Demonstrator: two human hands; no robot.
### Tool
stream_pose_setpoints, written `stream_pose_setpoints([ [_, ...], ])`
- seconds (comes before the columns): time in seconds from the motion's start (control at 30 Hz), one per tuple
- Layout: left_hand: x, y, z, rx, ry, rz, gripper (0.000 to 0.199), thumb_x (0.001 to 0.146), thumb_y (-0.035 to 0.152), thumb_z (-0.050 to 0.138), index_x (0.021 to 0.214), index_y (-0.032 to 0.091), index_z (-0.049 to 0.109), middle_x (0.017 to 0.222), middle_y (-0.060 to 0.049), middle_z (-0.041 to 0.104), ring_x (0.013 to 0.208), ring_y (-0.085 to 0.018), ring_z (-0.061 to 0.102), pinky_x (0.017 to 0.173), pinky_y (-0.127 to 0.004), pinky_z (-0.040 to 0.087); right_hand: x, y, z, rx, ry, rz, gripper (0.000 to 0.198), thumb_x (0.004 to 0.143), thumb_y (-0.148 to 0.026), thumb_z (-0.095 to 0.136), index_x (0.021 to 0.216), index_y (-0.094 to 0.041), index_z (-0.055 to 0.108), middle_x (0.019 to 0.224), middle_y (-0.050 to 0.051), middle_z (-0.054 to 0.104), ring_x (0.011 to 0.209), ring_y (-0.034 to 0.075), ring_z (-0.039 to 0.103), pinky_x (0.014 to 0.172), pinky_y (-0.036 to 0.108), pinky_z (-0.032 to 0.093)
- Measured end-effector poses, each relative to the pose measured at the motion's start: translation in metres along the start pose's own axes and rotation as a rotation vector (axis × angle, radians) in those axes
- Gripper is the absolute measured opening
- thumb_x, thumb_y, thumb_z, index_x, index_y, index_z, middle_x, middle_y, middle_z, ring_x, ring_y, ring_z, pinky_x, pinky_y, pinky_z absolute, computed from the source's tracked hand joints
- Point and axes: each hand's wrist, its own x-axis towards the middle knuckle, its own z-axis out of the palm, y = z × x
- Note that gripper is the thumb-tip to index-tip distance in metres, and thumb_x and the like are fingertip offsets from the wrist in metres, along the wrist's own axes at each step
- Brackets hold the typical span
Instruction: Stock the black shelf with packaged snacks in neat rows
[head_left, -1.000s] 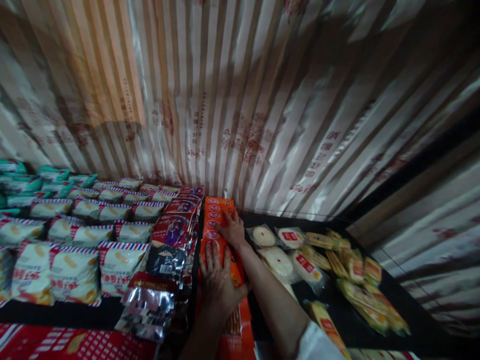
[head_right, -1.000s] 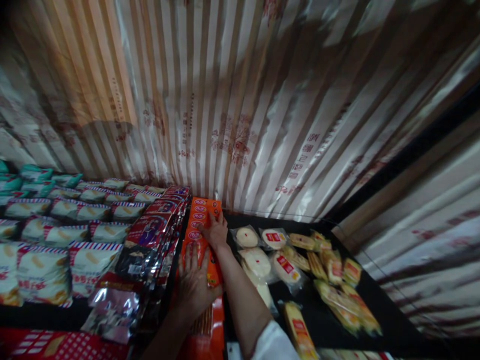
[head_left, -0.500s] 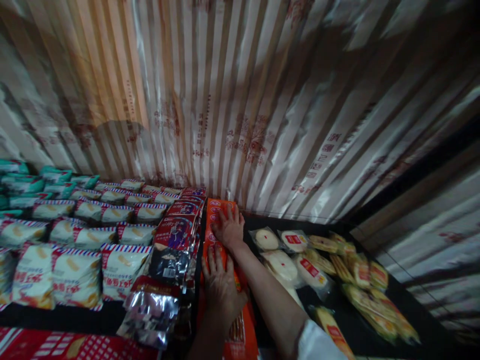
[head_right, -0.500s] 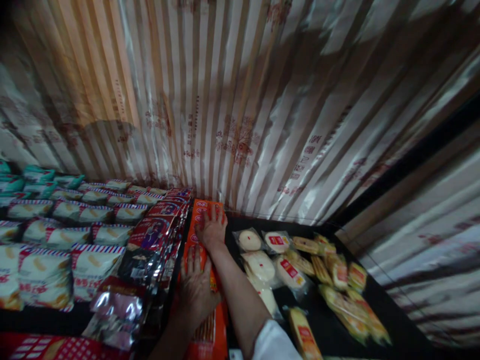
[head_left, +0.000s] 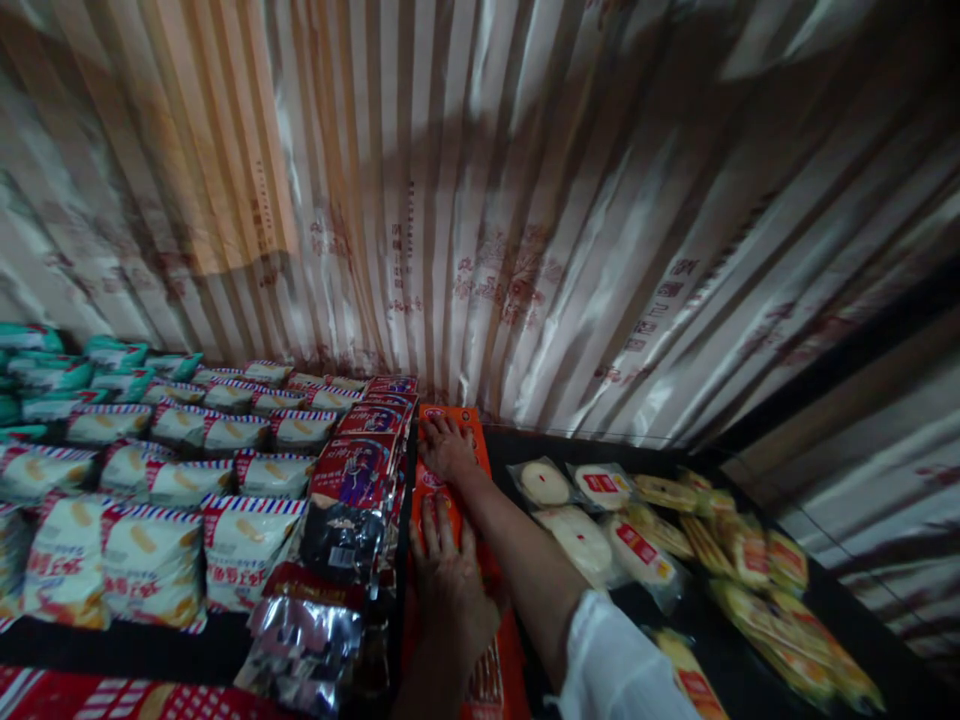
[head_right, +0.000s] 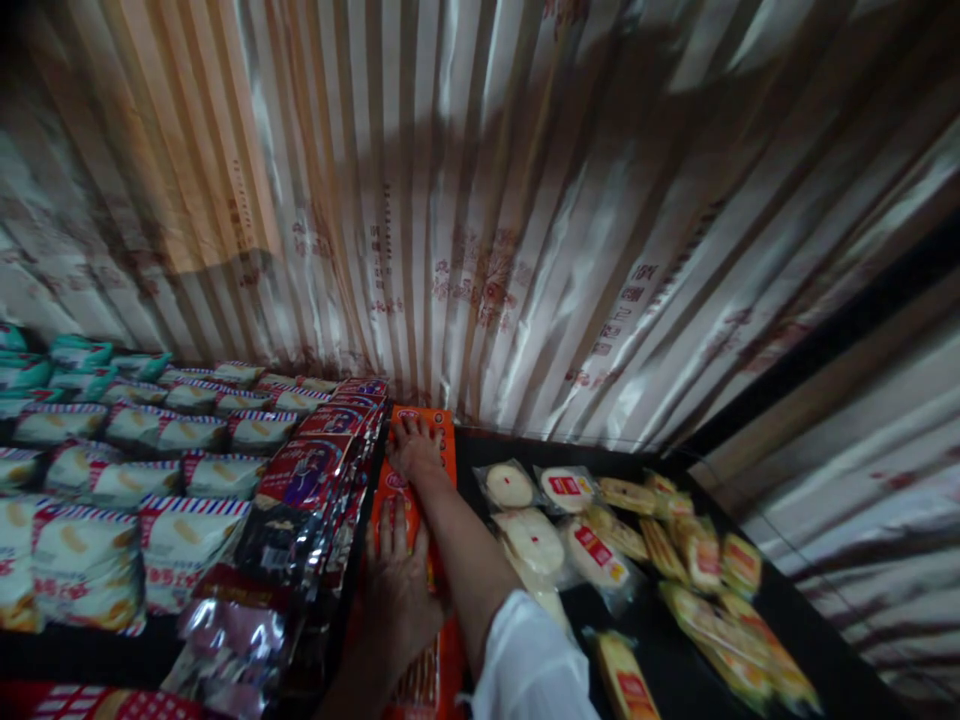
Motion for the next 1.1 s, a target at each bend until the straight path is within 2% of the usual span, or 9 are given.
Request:
stream_pose_setpoints([
  [0.27,0.0,0.006,-0.014,-0.025,0.046,-0.041,0.078,0.067,0.057,0.054,0.134,0.02,0.043,0.146,-0.01,0.033,0.133,-0.039,0.022,0.107,-0.055,0.017,-0.008,0.006,-0.008,0.018,0.021,-0.051,0.053,0.091,-0.048,0.026,0.137,-0.024,0.038,0.149,0.005,0.027,0.139,0.023,0.012,0.109,0.045,0.007],
  [0.37,0.0,0.006,-0.014,-0.041,0.04,-0.043,0.079,0.066,0.057,0.056,0.134,0.02,0.043,0.145,-0.011,0.035,0.132,-0.039,0.023,0.107,-0.054,0.016,-0.013,0.008,-0.011,-0.008,0.042,0.007,0.059,0.086,-0.059,0.031,0.136,-0.027,0.04,0.149,0.006,0.028,0.139,0.027,0.008,0.109,0.048,0.003],
  [0.43,0.001,0.006,-0.013,-0.051,0.013,-0.041,0.077,0.066,0.056,0.057,0.133,0.021,0.044,0.144,-0.011,0.037,0.131,-0.038,0.026,0.106,-0.053,0.017,-0.019,0.009,-0.012,-0.003,0.056,0.082,0.064,0.083,-0.064,0.032,0.138,-0.032,0.035,0.151,0.005,0.024,0.139,0.03,0.002,0.107,0.053,0.002],
  [0.53,0.002,0.006,-0.014,-0.063,-0.015,-0.043,0.076,0.066,0.055,0.057,0.133,0.022,0.045,0.142,-0.011,0.039,0.131,-0.037,0.028,0.106,-0.053,0.019,-0.031,0.012,-0.009,0.044,0.063,0.161,0.068,0.081,-0.068,0.031,0.141,-0.036,0.026,0.153,0.004,0.014,0.139,0.031,-0.001,0.105,0.055,0.008],
  [0.67,0.002,0.007,-0.014,-0.076,-0.026,-0.064,0.072,0.068,0.055,0.055,0.131,0.021,0.047,0.142,-0.012,0.039,0.134,-0.035,0.025,0.107,-0.051,0.019,-0.045,0.013,-0.001,0.083,0.016,0.194,0.072,0.079,-0.071,0.032,0.142,-0.037,0.022,0.154,0.004,0.009,0.139,0.031,0.001,0.104,0.054,0.014],
  [0.8,0.002,0.007,-0.013,-0.053,-0.03,-0.054,0.076,0.066,0.057,0.056,0.131,0.02,0.047,0.143,-0.013,0.037,0.134,-0.036,0.023,0.108,-0.052,0.017,-0.046,0.013,0.008,0.022,0.027,0.197,0.071,0.081,-0.067,0.036,0.142,-0.035,0.022,0.154,0.004,0.011,0.14,0.028,0.0,0.106,0.049,0.013],
  [0.97,0.003,0.007,-0.011,-0.048,-0.031,-0.062,0.071,0.07,0.053,0.054,0.132,0.019,0.046,0.143,-0.013,0.037,0.135,-0.036,0.022,0.107,-0.053,0.016,-0.041,0.014,0.012,0.004,0.059,0.203,0.068,0.079,-0.067,0.04,0.139,-0.035,0.031,0.151,0.006,0.02,0.139,0.029,0.006,0.103,0.048,0.019],
  [1.1,0.003,0.004,-0.008,-0.037,-0.004,-0.061,0.07,0.069,0.049,0.056,0.132,0.02,0.046,0.143,-0.013,0.037,0.134,-0.036,0.022,0.107,-0.052,0.016,-0.04,0.012,0.012,0.016,0.075,0.205,0.067,0.079,-0.066,0.041,0.138,-0.036,0.032,0.151,0.005,0.021,0.138,0.029,0.009,0.1,0.049,0.023],
])
